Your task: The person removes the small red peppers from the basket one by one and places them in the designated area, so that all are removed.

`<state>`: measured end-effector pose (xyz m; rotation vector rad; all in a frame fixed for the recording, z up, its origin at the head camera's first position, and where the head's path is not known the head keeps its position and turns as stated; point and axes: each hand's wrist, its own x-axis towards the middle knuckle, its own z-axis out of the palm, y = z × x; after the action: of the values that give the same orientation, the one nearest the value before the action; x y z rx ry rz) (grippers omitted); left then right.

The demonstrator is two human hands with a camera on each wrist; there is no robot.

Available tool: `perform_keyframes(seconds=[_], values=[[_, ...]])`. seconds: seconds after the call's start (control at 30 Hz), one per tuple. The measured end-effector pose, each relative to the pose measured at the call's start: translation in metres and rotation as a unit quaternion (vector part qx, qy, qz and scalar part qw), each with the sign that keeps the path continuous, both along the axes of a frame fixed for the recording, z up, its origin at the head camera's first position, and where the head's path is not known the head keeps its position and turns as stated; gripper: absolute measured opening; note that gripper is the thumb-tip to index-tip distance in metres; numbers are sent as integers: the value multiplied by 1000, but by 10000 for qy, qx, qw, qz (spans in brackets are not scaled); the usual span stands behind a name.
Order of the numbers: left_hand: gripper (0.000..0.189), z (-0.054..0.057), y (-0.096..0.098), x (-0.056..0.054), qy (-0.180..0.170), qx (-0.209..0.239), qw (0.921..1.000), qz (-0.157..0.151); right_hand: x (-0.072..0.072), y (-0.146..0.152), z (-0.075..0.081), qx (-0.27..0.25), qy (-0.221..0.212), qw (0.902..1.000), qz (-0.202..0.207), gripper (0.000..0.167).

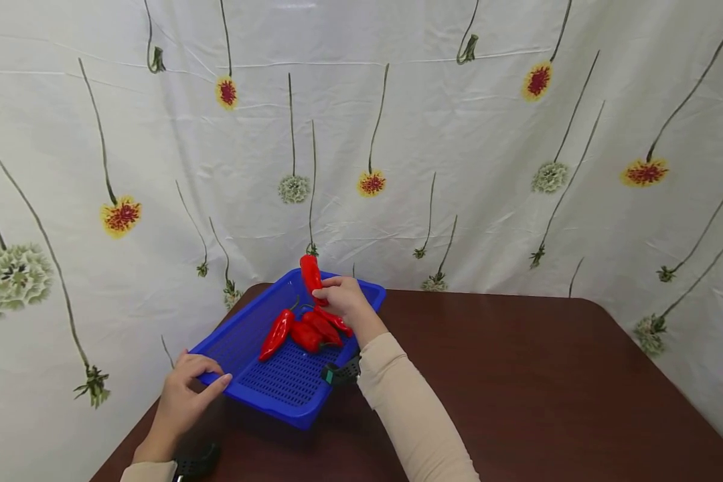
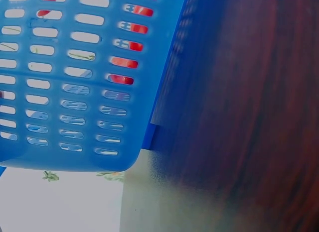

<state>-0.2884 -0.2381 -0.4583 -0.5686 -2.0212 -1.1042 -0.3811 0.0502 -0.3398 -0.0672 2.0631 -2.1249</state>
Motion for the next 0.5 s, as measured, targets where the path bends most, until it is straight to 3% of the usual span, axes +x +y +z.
perform_keyframes(seconds=[0.5], values=[[30, 0, 0, 0, -77, -41, 9999, 138, 24, 16, 8, -407, 264, 9988, 69, 40]])
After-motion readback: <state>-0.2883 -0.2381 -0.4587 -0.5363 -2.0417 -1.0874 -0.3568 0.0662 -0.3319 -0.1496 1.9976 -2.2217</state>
